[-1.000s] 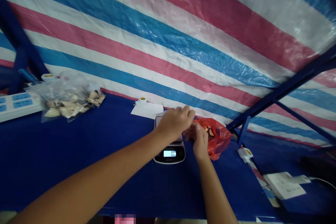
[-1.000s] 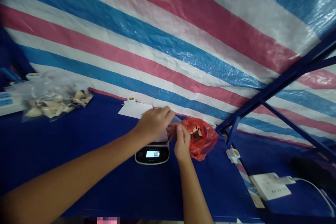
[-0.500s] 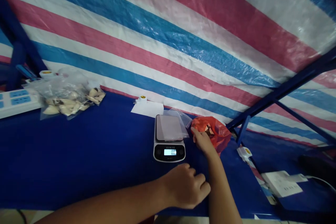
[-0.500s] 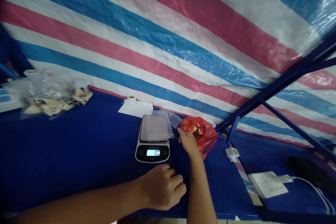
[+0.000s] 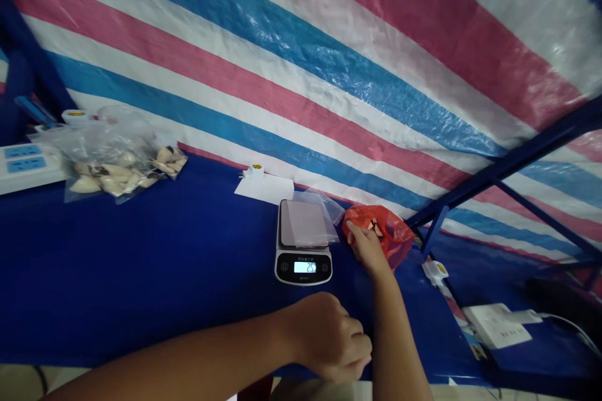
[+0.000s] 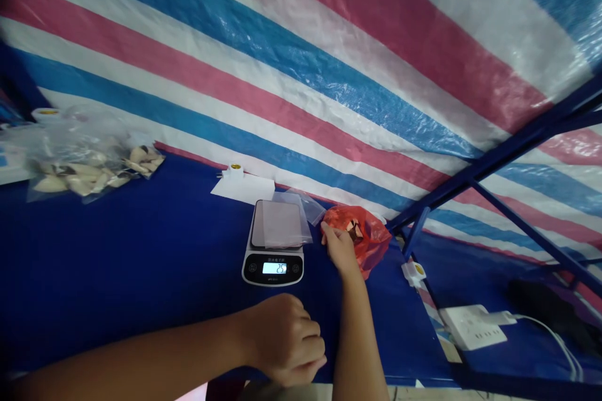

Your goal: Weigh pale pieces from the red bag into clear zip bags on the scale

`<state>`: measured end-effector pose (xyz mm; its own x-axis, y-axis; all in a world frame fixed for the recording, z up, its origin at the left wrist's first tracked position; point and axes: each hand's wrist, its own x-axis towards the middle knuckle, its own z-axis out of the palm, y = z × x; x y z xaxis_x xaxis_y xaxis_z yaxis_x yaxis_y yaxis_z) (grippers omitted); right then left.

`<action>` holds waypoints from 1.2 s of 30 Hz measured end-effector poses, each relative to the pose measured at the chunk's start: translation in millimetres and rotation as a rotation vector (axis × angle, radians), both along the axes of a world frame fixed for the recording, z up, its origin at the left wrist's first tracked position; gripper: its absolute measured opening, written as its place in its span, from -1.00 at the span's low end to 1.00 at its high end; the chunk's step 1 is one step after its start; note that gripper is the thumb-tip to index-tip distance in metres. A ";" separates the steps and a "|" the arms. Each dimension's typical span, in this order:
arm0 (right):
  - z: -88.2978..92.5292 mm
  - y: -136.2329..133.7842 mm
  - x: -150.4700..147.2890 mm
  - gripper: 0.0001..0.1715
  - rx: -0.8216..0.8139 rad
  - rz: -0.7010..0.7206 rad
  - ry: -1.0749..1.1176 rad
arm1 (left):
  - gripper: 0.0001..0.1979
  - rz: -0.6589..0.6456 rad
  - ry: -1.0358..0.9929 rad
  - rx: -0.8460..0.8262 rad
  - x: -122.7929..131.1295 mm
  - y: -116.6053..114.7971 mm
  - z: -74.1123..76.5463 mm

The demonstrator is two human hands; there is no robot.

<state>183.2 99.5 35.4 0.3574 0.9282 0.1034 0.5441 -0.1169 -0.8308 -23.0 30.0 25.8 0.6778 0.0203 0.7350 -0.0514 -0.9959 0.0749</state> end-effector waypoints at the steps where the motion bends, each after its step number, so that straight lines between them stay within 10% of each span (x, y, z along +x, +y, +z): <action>1: 2.0 -0.5 -0.3 -0.39 -0.027 0.006 0.020 | -0.77 -0.001 -0.004 0.003 0.2 -0.2 -0.8; 9: 17.5 -8.5 -4.7 -0.75 0.078 0.150 0.034 | -0.75 0.024 -0.045 0.070 -1.3 7.6 7.0; 17: 28.8 -21.3 -33.5 -0.29 0.217 0.425 -0.284 | -0.72 0.507 -0.328 0.132 -67.5 103.3 61.0; 24: 15.4 -12.3 -53.4 -0.63 0.319 0.336 -0.344 | -0.84 0.534 -0.267 -0.046 -81.8 126.0 53.2; 30: 30.5 -15.4 -46.2 -0.84 0.408 0.438 0.028 | 0.03 0.290 -0.003 -0.205 -68.4 110.1 55.1; 36: 35.3 -26.5 -50.7 -0.91 0.278 0.638 0.309 | 0.39 0.188 0.207 -0.299 -53.8 81.1 55.5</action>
<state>132.5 73.0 70.7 -0.1895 0.9190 0.3458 0.1735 0.3779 -0.9094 -76.8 111.1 81.3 0.7752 0.3497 0.5261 0.1760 -0.9194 0.3518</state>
